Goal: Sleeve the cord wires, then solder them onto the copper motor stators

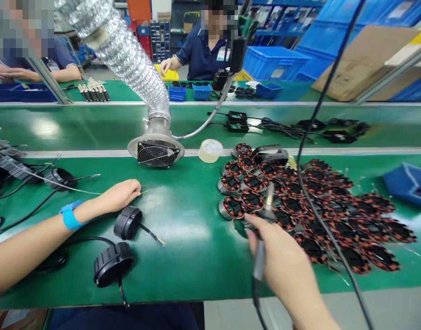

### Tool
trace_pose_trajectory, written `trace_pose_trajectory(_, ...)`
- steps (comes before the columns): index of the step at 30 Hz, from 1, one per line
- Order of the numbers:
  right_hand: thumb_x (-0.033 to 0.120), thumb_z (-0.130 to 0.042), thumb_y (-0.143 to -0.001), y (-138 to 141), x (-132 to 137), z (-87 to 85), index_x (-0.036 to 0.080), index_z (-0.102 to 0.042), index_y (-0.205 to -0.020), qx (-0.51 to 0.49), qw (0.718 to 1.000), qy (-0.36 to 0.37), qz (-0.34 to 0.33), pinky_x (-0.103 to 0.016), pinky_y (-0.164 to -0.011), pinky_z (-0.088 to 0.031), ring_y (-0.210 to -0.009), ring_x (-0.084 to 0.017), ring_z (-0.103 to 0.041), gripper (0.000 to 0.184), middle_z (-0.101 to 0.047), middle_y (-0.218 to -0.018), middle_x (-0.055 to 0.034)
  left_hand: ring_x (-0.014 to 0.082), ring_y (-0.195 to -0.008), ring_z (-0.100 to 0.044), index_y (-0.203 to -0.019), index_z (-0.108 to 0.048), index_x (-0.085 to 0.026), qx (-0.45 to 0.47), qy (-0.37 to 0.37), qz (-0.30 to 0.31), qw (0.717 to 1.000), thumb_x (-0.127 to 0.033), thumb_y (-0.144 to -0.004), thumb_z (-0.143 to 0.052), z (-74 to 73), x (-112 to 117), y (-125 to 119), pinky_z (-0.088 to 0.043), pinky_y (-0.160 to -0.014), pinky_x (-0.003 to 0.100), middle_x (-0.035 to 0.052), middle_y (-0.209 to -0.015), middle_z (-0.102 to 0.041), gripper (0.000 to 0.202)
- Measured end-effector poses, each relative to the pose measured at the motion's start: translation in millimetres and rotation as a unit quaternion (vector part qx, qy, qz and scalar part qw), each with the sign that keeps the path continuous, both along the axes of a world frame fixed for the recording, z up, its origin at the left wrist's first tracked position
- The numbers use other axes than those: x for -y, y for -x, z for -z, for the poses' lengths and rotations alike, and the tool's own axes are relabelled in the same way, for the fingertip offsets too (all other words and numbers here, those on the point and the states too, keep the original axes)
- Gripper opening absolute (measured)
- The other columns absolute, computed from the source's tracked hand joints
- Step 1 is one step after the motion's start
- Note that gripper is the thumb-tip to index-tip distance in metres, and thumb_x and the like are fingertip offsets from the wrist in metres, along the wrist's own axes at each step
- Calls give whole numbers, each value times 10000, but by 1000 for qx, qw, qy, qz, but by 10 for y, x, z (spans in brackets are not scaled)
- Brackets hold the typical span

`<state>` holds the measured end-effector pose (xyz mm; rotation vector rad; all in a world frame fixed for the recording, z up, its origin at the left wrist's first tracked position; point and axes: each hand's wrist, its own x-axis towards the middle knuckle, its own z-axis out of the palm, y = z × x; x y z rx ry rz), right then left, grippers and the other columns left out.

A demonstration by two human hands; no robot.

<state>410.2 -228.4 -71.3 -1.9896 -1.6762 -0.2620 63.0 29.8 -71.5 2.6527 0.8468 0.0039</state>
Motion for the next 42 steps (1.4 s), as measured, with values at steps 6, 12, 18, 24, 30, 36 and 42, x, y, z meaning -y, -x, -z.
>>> trace_pose_trajectory(6,238,-412,-930,355,-510,63,137,-643,-1017,199,976,91,-17,-396,-673,-458,-782,-295,-639,266,-666,-758,-112,145,-690,-538,-897,-507,-182,72,201,-130,968,-294,-903,-400,-90,306,40,-408,-638,252,5,-765,-594,155)
trace_pose_trajectory(12,277,-434,-930,928,-886,-129,182,-536,-1143,-56,987,132,-67,-324,-589,-486,-668,-228,-686,255,-728,-851,-77,113,-677,-536,-830,-618,-149,85,444,-26,891,-283,-841,-542,-76,493,-2,-411,-650,224,5,-743,-616,154)
trace_pose_trajectory(18,71,-397,-810,1223,-1182,-93,213,-491,-1193,-217,956,88,-175,-383,-853,-543,-1025,-224,-676,419,-682,-1144,-110,77,-566,-446,-955,-517,-162,252,382,-271,847,-221,-863,-445,-17,362,-133,-355,-547,195,-29,-711,-510,131)
trace_pose_trajectory(24,-4,-397,-751,1130,-1175,166,210,-404,-1325,-152,936,113,-298,-486,-1006,-476,-1292,-252,-484,613,-472,-1432,-138,102,-649,-477,-785,-634,-123,128,408,-104,898,-304,-858,-484,-18,354,-200,-370,-632,221,4,-686,-563,247)
trace_pose_trajectory(30,303,-633,-842,1298,-1032,121,190,-451,-1288,-56,967,86,-232,-505,-748,-540,-891,-306,-576,495,-632,-1075,-149,110,-704,-496,-800,-609,-120,149,418,-88,892,-324,-889,-458,-79,298,-139,-396,-711,237,14,-739,-569,269)
trace_pose_trajectory(36,329,-599,-884,1471,-1144,258,197,-412,-1300,-85,953,53,-287,-470,-826,-532,-1011,-289,-561,475,-595,-1175,-150,104,-702,-486,-792,-578,-130,165,406,1,899,-352,-921,-435,-164,175,-242,-397,-702,235,4,-743,-549,294)
trace_pose_trajectory(42,537,-569,-861,1532,-1191,364,156,-467,-1254,-68,980,8,-188,-446,-715,-520,-865,-298,-541,557,-608,-961,-141,100,-670,-446,-841,-535,-135,209,403,-82,887,-416,-899,-466,-101,223,-312,-374,-650,232,-17,-724,-501,296)
